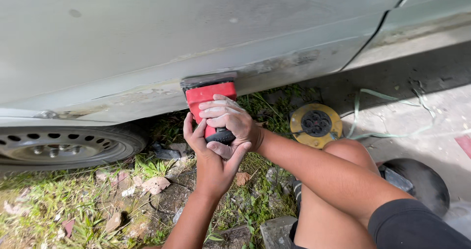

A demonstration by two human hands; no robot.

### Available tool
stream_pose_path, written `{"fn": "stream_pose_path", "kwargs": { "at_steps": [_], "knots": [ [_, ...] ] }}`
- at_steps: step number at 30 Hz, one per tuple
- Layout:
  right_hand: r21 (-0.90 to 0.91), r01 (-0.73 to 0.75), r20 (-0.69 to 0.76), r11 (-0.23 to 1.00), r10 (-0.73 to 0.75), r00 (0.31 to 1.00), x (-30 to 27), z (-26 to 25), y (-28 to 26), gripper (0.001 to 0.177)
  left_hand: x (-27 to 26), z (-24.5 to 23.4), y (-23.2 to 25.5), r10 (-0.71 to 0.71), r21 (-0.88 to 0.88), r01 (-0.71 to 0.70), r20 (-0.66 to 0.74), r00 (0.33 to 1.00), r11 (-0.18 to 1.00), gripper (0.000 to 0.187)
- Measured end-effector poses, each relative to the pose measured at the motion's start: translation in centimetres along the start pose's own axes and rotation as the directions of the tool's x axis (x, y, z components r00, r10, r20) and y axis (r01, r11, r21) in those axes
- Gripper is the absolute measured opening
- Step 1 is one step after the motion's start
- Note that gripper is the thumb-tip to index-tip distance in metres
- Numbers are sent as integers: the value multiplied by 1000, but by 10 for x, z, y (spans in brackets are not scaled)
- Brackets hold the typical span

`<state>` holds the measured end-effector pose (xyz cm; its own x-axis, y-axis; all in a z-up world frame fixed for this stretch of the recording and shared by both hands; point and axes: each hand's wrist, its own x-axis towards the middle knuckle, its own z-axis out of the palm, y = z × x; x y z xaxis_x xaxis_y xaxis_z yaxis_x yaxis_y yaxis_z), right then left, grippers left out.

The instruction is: The person uses a red electric sander to smooth a section of the car's side panel near the rear wheel. They hold the tool with both hands and move it back and forth over the surface.

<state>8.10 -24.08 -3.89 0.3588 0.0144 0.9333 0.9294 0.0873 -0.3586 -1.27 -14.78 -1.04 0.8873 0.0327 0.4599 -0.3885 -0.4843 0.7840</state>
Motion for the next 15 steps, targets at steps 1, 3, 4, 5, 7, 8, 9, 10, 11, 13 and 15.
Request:
{"fn": "stream_pose_path", "kwargs": {
  "at_steps": [1, 3, 4, 5, 7, 8, 9, 10, 11, 13, 15],
  "knots": [
    [16, 3, 4, 1000, -3, 1000, 2, 0, 1, 47, 2, 0, -2, -4, 10, 4, -13, 1000, 1000, 96],
    [-3, 0, 22, 1000, 0, 1000, 1, -3, 1, 48, 1, 3, -5, 1, -23, -2, -27, 1000, 1000, 98],
    [-4, -4, 22, 1000, 4, 1000, 2, -12, 1, 48, 1, 10, -3, -2, -23, 2, -25, 1000, 1000, 98],
    [-34, 1, 40, 999, 0, 999, 2, -21, 1, 48, 1, 17, -1, 6, -48, -7, -22, 1000, 999, 96],
    [-77, 5, 61, 997, 0, 998, 4, -46, 1, 47, 4, 36, 7, 17, -85, -18, -11, 1000, 996, 94],
    [-93, 6, 77, 996, 2, 997, 4, -57, 1, 48, 6, 45, 12, 7, -124, -7, -3, 1000, 992, 94],
    [-109, 6, 93, 994, 4, 996, 4, -68, 0, 49, 6, 52, 18, -2, -163, 3, 6, 1000, 987, 94],
    [-94, -2, 89, 996, 10, 996, 4, -70, -1, 49, 6, 53, 21, -13, -150, 13, 2, 1000, 989, 94],
    [-104, 2, 111, 995, 9, 994, 4, -72, -2, 49, 6, 53, 23, 1, -150, -2, -7, 1000, 989, 93],
    [-106, 10, 131, 994, 4, 991, 8, -62, -3, 48, 8, 42, 23, 16, -142, -19, -21, 1000, 990, 92],
    [-99, 7, 85, 995, 1, 996, 12, -48, -7, 47, 10, 27, 21, 9, -125, -7, 10, 1000, 992, 93]
  ]
}}
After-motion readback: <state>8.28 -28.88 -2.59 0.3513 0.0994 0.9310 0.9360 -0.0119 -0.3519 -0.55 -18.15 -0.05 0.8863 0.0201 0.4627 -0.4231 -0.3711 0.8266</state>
